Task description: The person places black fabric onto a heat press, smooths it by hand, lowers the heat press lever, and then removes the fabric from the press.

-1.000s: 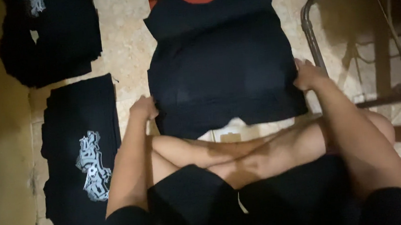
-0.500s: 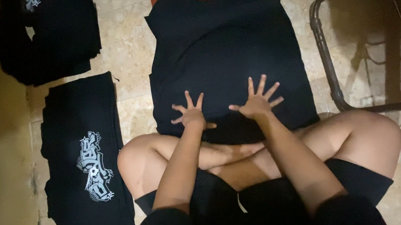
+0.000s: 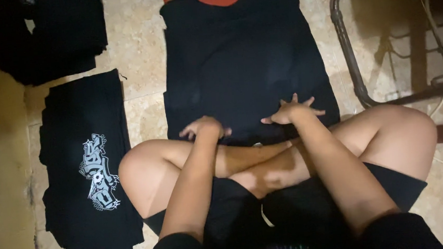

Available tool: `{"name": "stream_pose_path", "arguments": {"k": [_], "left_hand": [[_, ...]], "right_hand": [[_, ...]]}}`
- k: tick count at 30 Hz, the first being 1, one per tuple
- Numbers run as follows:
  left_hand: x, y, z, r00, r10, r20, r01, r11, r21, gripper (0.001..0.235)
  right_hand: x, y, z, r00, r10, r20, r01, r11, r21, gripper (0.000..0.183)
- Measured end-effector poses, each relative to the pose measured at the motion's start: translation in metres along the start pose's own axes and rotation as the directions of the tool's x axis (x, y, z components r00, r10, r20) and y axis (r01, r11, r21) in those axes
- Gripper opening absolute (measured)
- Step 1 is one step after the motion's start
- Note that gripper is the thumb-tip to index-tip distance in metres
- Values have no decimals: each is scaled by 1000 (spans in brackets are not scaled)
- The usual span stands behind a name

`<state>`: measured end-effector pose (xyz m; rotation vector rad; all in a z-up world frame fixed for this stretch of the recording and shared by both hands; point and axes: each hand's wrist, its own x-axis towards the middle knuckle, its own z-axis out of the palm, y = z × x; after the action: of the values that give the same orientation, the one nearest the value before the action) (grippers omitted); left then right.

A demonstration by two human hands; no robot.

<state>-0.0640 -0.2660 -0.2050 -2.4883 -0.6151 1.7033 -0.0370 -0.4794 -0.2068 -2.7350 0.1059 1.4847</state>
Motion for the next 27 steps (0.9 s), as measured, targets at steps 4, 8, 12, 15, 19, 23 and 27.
{"name": "stream_pose_path", "arguments": {"k": [4,8,12,15,19,23,27], "left_hand": [[31,7,-9,802,125,-584,-166,986,-16,58],[58,29,-17,568,212,-796,-374,927,-19,52],[74,15,8,601,144,-786,-423,892,-161,65],[48,11,0,793,218,-568,-381,906,-184,76],[39,11,4,822,239,-516,-337,936,-104,82],[58,14,-3,786,235,-572,-274,961,17,74],[111,26,-20,556,113,-823,-395,908,-142,57]], "right_hand": [[64,-29,6,912,-68,-404,113,989,91,92],[91,-66,-6,765,-153,-625,281,953,110,75],[103,-40,6,707,-21,-706,242,946,214,72],[120,-14,24,805,183,-564,-27,961,275,78],[114,-14,31,835,318,-449,-119,901,417,83],[121,-12,18,794,353,-494,-141,899,415,83],[133,-32,12,603,174,-778,-45,982,185,71]]}}
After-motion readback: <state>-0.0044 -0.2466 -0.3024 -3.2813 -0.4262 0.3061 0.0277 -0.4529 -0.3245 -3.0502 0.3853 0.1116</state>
